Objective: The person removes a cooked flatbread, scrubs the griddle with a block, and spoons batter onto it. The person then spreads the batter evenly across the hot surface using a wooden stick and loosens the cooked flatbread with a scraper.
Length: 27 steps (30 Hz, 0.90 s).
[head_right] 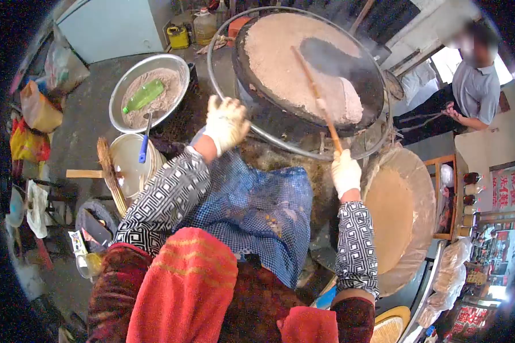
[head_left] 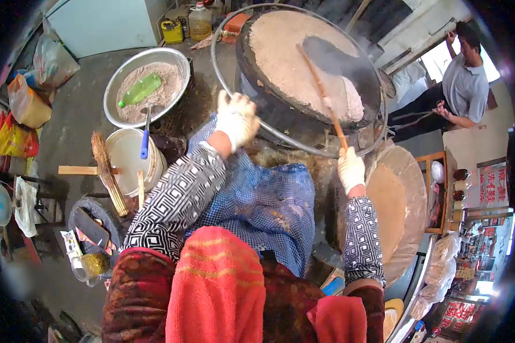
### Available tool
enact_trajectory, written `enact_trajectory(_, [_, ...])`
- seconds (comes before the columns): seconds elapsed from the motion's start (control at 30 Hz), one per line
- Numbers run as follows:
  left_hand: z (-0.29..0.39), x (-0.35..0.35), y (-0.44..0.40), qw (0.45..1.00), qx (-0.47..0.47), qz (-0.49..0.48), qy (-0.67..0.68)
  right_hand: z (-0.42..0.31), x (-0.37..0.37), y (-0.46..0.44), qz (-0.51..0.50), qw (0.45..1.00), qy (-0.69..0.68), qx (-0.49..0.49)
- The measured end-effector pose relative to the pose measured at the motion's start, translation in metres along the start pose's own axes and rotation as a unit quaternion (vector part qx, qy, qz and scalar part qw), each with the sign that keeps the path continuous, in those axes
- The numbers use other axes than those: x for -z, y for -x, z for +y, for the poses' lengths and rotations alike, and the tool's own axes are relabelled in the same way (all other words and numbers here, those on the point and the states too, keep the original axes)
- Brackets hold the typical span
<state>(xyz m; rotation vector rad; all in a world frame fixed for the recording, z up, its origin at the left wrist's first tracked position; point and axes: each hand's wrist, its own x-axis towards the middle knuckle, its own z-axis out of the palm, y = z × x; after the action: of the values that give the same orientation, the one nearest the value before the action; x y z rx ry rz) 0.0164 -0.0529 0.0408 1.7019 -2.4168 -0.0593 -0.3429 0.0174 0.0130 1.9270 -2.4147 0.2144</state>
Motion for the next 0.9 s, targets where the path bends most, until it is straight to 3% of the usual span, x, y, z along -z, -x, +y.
enact_trajectory(0.07, [0.038,-0.016,0.015,0.997,-0.066,0.019,0.035,0.016,-0.015,-0.003,-0.01,1.0,-0.015,-0.02])
enact_trajectory(0.13, [0.061,-0.042,0.03,0.997,-0.078,0.004,-0.018,0.03,-0.005,-0.019,0.015,0.996,-0.01,-0.085])
enact_trajectory(0.2, [0.058,-0.055,0.036,0.992,-0.084,0.027,-0.091,0.027,0.005,-0.027,0.023,0.998,0.018,-0.056])
enact_trajectory(0.27, [0.051,-0.061,0.033,0.992,-0.082,0.031,-0.092,0.017,0.006,-0.026,0.039,0.996,0.039,-0.067])
enact_trajectory(0.33, [0.046,-0.064,0.033,0.992,-0.077,0.032,-0.092,0.019,0.0,-0.015,0.001,0.997,0.07,-0.016])
enact_trajectory(0.4, [0.039,-0.065,0.03,0.987,-0.083,0.047,-0.133,0.047,-0.015,-0.025,0.021,0.995,0.069,-0.062])
enact_trajectory(0.47, [0.032,-0.06,0.03,0.988,-0.088,0.042,-0.121,0.046,-0.017,-0.035,0.053,0.995,0.073,-0.049])
enact_trajectory(0.53, [0.028,-0.05,0.028,0.993,-0.081,-0.01,-0.082,0.036,-0.013,-0.029,0.052,0.997,0.033,-0.036])
enact_trajectory(0.6, [0.02,-0.051,0.02,0.992,-0.077,0.01,-0.094,0.026,-0.011,-0.014,0.049,0.998,-0.009,0.024])
enact_trajectory(0.73, [0.01,-0.056,0.02,0.989,-0.061,0.037,-0.126,0.055,-0.025,-0.023,0.038,0.995,0.046,-0.075])
enact_trajectory(0.87, [-0.001,-0.048,0.012,0.991,-0.049,0.029,-0.119,0.027,0.002,-0.027,0.06,0.996,0.015,-0.063])
enact_trajectory(0.9, [-0.003,-0.047,0.01,0.992,-0.041,0.023,-0.117,0.024,0.004,-0.019,0.074,0.997,0.012,-0.012])
